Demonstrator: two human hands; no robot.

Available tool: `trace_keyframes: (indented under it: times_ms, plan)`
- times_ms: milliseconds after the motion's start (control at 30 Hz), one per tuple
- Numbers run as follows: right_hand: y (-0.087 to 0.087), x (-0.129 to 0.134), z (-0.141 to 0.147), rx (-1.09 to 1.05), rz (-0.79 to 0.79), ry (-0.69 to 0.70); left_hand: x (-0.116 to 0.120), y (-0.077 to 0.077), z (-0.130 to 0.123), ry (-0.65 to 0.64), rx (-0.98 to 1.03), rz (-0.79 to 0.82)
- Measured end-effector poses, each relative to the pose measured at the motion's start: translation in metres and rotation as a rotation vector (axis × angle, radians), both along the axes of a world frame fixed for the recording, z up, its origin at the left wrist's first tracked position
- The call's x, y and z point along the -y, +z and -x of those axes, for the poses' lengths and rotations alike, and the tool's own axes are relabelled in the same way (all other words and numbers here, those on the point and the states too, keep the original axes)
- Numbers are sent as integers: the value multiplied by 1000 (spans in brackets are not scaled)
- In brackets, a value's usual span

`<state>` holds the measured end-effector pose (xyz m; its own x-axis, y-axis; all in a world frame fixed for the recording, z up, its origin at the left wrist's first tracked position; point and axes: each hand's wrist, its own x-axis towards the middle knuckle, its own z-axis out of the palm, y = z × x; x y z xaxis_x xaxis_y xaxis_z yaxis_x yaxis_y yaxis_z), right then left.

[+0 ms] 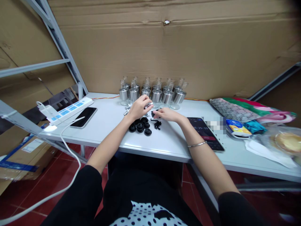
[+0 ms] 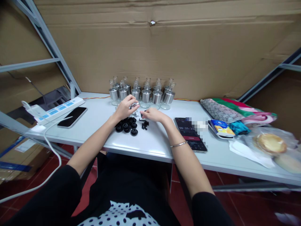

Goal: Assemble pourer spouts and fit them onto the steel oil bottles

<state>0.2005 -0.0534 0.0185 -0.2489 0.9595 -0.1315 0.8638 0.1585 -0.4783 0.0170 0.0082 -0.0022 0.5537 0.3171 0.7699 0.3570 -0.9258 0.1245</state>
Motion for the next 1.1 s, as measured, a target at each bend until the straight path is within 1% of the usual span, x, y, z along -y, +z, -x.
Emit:
trace_keyframes:
  times_ms: [100,267,433,533,667,900,1000,1100]
  plan:
    - [0,0,-3,-35,-38,5,0,0,0,-2,6,-13]
    - [-2,0,-2,4,14,18,0,0,0,-7,8,-23]
    - [-5,-2,-2,-2,-51,46,0,0,0,0,5,-16]
    - [-7,-4,-2,8,-46,42,-1,0,0,-4,-8,-6]
    - [-6,-5,-5,69,-43,-15,-1,0,0,-4,2,-5]
    - [-1,-7,-27,182,-81,-173,1,0,0,-3,-6,4]
    - [-4,-8,-29,203,-30,-179,0,0,0,-9,-6,-4]
    - [-5,-9,-28,175,2,-170,0,0,0,-12,-4,-10]
